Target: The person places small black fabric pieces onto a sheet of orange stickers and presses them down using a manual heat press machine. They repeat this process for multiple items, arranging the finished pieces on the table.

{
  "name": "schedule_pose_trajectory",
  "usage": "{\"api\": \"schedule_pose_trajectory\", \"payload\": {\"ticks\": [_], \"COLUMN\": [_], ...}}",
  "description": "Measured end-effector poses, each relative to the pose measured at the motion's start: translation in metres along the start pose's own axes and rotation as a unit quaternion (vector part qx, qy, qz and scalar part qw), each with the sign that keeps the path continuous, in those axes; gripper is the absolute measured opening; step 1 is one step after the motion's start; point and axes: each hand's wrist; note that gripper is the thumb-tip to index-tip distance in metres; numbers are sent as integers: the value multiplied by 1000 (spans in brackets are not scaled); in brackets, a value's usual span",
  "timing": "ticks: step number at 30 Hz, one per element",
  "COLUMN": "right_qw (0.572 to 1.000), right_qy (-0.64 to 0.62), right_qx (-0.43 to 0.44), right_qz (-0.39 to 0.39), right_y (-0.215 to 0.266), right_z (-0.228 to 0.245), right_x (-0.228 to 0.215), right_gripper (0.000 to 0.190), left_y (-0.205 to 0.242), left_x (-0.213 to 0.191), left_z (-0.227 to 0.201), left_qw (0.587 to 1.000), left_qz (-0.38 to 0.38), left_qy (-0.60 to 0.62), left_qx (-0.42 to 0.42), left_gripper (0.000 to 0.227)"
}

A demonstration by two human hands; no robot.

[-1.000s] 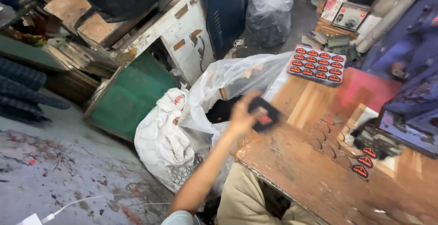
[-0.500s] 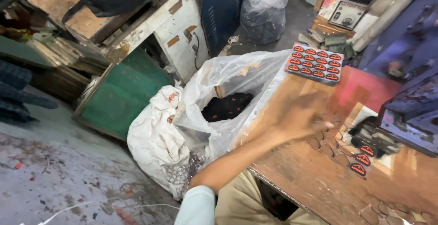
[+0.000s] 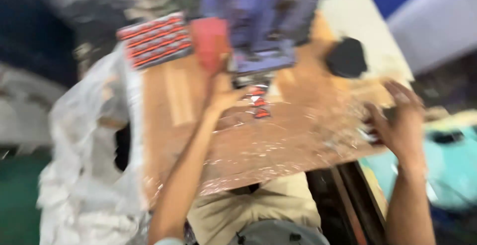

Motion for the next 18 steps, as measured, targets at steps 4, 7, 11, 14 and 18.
{"api": "schedule_pose_trajectory", "payload": {"ticks": [4, 7, 11, 14, 18], "right_qw": [996, 977, 975, 968, 954], "right_qy": [-81, -81, -197, -196, -242], "right_qx": [22, 161, 108, 157, 178], "right_qz": [7, 112, 2, -24, -1], "right_y": [-37, -21, 9, 40, 40], "right_z": [6, -30, -17, -51, -55], "right_x": [9, 44, 44, 54, 60], "right_gripper": [44, 20, 20, 21, 24], "left_y": [-6, 5, 60, 89, 120], "left_x": [9, -14, -79, -105, -125], "left_z": [-28, -17, -42, -51, -34], "left_qw": [981, 979, 955, 931, 914], "left_qz": [-5, 5, 99, 112, 89], "left_qy": [37, 121, 109, 126, 264], "left_qx": [-193, -162, -257, -325, -294], "left_gripper": [90, 75, 76, 78, 74]}}
Point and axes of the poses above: each hand's wrist, its own y-axis away from the middle knuckle, its own x-axis out of the palm, z = x × y, and after that the axes turned 6 degrees about -x, right-handed
